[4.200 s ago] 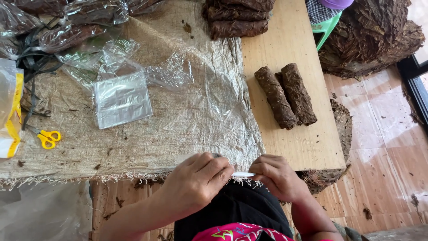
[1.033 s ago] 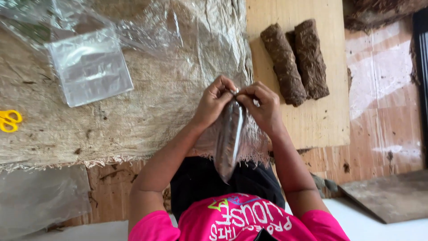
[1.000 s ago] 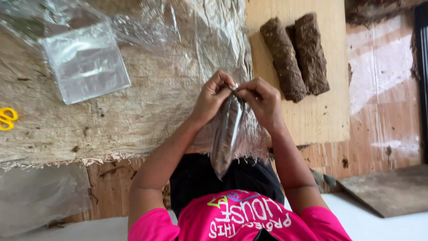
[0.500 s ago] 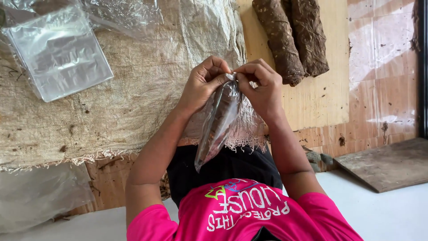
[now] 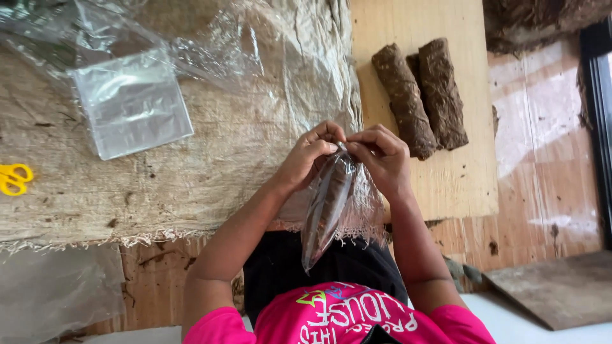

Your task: The person repeatedly picks up dark cylindrical food items from a wooden board and places them into clear plastic bags. They seal the bags by hand and set them aside, continuing the process with additional items from the board.

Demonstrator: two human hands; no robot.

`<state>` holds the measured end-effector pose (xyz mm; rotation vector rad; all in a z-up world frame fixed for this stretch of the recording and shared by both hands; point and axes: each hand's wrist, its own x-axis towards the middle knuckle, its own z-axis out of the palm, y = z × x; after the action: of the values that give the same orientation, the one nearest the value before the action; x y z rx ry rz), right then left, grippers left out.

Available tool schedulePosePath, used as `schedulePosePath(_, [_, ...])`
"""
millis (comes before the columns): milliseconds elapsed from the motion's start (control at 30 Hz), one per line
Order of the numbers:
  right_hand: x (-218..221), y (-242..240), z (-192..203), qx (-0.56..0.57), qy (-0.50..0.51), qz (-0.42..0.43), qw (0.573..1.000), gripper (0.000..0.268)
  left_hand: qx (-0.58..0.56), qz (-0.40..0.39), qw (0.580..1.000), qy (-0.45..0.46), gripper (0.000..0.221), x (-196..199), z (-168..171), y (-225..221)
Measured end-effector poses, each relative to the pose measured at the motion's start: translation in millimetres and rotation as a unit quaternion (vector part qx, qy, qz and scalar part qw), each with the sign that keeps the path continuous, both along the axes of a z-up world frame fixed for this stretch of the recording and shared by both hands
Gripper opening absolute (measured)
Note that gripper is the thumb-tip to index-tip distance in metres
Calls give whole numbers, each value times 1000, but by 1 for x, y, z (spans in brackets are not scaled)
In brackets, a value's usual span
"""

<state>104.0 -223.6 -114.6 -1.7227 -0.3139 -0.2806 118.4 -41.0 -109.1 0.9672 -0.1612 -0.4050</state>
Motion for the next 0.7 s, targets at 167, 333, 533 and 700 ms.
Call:
schedulePosePath(167, [1,-2,-10,-20,-29,-25,999,9,15,15,999,38,18,-13,22,-5])
schedulePosePath(333, [2,-3,-11,38,-24,-21,999,2,-12,-8,997,74,16,-13,14,-8])
schedulePosePath(533, [0,-3,-9,41,-28,-26,998,4,-18,-50,995,80,14,-11,14,-9])
schedulePosePath(700, [4,-1,-26,96,-24,-6,995,9,-19,-12,998,66,18,-7,16,-4])
